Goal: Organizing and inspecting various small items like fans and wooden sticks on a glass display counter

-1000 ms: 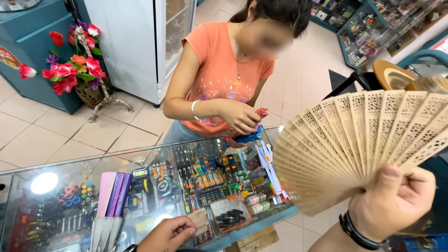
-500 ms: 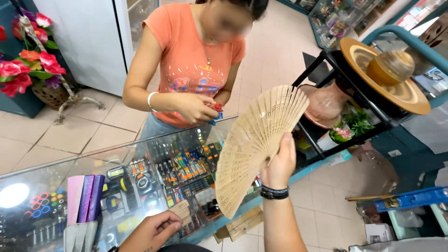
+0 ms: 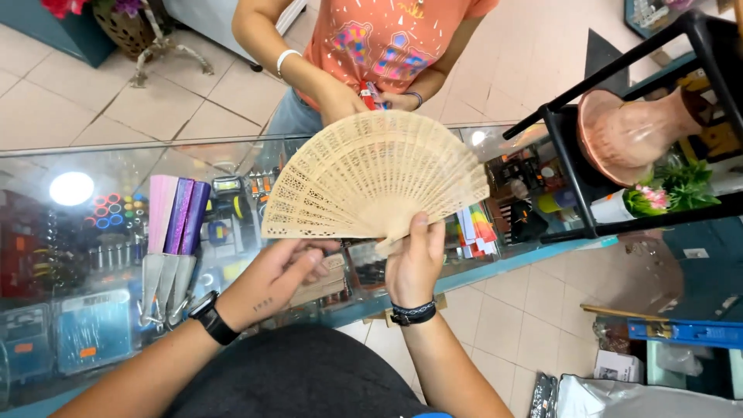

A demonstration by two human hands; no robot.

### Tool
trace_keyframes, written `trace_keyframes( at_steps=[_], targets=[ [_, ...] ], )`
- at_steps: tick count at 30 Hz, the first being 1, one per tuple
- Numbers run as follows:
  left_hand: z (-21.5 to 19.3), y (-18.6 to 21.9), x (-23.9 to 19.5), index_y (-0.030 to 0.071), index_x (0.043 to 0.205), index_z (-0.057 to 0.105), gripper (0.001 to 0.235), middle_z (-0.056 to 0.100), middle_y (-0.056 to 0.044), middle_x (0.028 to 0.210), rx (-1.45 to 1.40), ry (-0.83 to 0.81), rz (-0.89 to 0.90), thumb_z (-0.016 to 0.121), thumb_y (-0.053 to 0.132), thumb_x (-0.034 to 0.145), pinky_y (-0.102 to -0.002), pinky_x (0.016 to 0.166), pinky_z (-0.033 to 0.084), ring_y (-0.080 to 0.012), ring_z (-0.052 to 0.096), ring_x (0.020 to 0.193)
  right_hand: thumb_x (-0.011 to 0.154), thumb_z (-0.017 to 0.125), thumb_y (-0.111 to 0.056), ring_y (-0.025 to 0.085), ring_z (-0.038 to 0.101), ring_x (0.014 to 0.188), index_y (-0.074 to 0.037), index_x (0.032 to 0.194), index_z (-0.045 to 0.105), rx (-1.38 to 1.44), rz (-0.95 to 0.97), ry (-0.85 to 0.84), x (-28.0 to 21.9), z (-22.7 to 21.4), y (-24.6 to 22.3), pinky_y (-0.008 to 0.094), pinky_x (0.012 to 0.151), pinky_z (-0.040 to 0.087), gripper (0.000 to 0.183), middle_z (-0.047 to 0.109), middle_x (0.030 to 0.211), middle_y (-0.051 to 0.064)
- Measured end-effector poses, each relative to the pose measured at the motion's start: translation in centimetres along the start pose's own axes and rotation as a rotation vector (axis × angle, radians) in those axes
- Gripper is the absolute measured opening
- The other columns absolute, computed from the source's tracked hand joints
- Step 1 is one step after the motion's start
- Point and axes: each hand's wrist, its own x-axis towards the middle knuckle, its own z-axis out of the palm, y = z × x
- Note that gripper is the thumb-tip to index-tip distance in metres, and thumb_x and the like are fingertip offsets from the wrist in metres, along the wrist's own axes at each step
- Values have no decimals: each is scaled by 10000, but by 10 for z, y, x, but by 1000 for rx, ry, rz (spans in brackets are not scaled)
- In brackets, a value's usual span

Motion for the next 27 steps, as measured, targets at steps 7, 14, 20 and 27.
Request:
trace_keyframes(
  at_steps=[7, 14, 20, 27],
  targets=[
    [-4, 14, 1, -7, 1485, 457, 505, 679, -230, 1272, -139, 177, 40, 513, 219, 1038, -449, 854, 635, -282, 730, 1032, 1033, 552, -129, 334, 661, 1157, -3, 1381, 503, -604, -41, -616, -31, 20, -4, 502, 995, 556, 374, 679, 1208, 231],
    [6, 4, 4, 1, 1536, 419, 501, 623, -215, 1377, -34, 122, -4, 427, 207, 1079, -528, 1000, 541, -311, 684, 1165, 859, 819, -209, 438, 578, 1290, 6, 1462, 512, -895, -146, -929, -42, 27, -7, 544, 1087, 464, 710, 634, 1333, 252],
    [8, 52, -8, -22, 1422, 480, 502, 671, -257, 1161, -54, 123, -57, 625, 133, 967, -515, 786, 640, -361, 765, 981, 986, 616, -30, 221, 763, 822, 15, 1370, 571, -537, 267, -977, -36, 0, 18, 355, 726, 653, 388, 764, 971, 181],
    [0, 48, -5, -22, 940, 700, 101, 709, -124, 653, -94, 188, 16, 676, 77, 941, -365, 641, 614, -156, 699, 575, 1004, 644, -119, 288, 772, 836, 33, 1188, 597, -185, 582, -953, -41, -15, 31, 411, 727, 651, 243, 755, 965, 237]
  ],
)
